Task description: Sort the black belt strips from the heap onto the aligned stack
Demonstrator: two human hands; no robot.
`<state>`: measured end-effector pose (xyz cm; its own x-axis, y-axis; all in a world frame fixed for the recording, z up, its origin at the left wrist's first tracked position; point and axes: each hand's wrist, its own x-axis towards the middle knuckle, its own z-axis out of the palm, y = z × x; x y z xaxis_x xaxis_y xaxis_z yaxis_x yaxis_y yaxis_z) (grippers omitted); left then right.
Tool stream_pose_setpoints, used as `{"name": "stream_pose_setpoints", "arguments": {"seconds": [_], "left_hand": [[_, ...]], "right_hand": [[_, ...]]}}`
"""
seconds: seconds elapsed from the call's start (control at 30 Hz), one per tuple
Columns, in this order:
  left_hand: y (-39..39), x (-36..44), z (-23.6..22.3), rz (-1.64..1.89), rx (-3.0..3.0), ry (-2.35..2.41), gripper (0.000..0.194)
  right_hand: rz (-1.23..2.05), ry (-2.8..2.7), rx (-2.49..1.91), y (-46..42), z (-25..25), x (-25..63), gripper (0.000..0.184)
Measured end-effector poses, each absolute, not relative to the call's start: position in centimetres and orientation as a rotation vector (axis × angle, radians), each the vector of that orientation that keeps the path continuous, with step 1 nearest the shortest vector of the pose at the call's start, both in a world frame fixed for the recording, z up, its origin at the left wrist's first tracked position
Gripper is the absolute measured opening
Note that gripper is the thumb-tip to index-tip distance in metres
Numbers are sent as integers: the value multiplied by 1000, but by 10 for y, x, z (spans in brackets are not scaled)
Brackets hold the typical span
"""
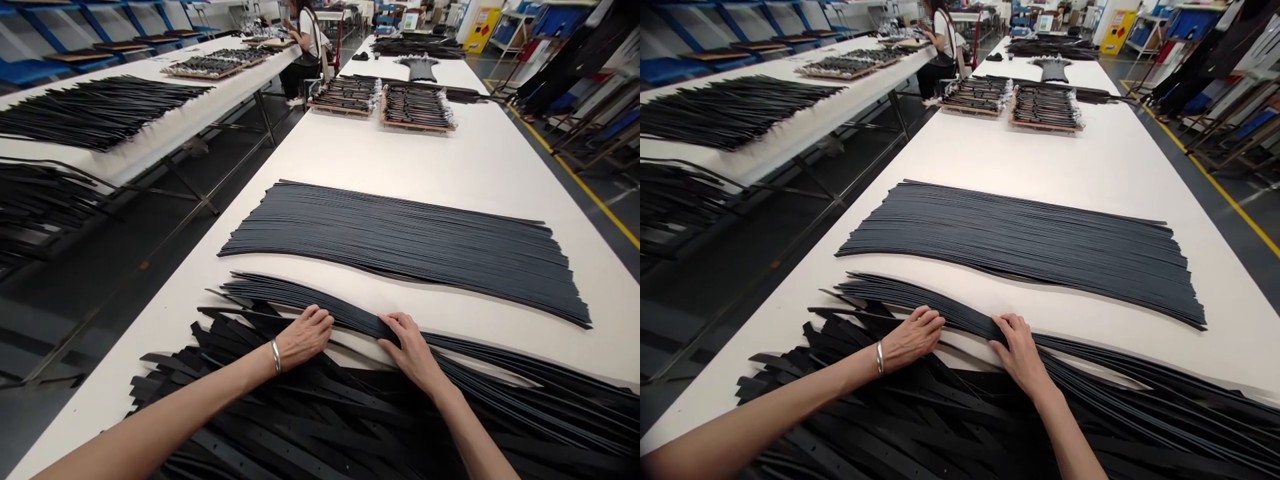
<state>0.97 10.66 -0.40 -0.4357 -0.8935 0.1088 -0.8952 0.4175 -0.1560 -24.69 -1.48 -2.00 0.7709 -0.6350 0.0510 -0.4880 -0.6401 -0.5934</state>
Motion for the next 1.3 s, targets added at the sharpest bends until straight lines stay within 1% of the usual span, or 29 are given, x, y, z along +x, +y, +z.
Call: {"name": "stream_pose_setpoints", "arguments": {"seconds": [0.07,0.17,0.23,0.27,0.37,0.4,0.5,0.57,0.63,0.7,0.77,0.83,0.87,0.9,1.0,1.03,1.1,1.2,1.27,1.3], "left_hand": [[106,16,-4,269,1597,-2590,13],[110,24,-5,179,1479,-2595,28],[112,25,-6,122,1448,-2616,31],[113,25,-6,118,1459,-2613,29],[112,20,-7,196,1452,-2638,14],[111,19,-7,225,1431,-2665,12],[106,16,-6,257,1377,-2729,15],[101,15,-5,240,1347,-2727,13],[94,14,-6,198,1356,-2681,9],[86,12,-8,136,1439,-2588,10],[77,9,-10,60,1523,-2498,14],[70,6,-12,-14,1554,-2445,11],[68,6,-12,-47,1570,-2430,9],[67,8,-12,-73,1598,-2425,14],[70,34,-9,-78,1747,-2481,45],[75,50,-8,-59,1810,-2509,51],[91,93,-4,-20,1941,-2546,53],[125,157,9,70,2204,-2490,49],[147,175,23,237,2428,-2285,45],[156,171,29,317,2502,-2146,43]], "right_hand": [[-346,839,-2391,-14,-21,-246,43],[-336,837,-2387,-13,-20,-246,43],[-340,838,-2382,-13,-20,-246,43],[-344,838,-2381,-13,-19,-246,44],[-342,840,-2378,-13,-20,-247,43],[-341,841,-2378,-14,-20,-247,43],[-349,849,-2382,-14,-21,-246,42],[-353,849,-2393,-14,-21,-246,42],[-355,851,-2412,-13,-20,-245,41],[-358,858,-2440,-11,-17,-246,41],[-363,854,-2477,-8,-14,-246,47],[-359,822,-2520,-6,-13,-246,56],[-355,805,-2537,-6,-13,-246,56],[-352,792,-2551,-5,-13,-246,55],[-345,780,-2584,-6,-16,-247,49],[-342,781,-2597,-6,-17,-247,49],[-333,779,-2617,-6,-18,-248,50],[-317,776,-2613,-7,-18,-249,49],[-308,784,-2600,-6,-18,-249,48],[-304,791,-2595,-6,-18,-249,48]]}}
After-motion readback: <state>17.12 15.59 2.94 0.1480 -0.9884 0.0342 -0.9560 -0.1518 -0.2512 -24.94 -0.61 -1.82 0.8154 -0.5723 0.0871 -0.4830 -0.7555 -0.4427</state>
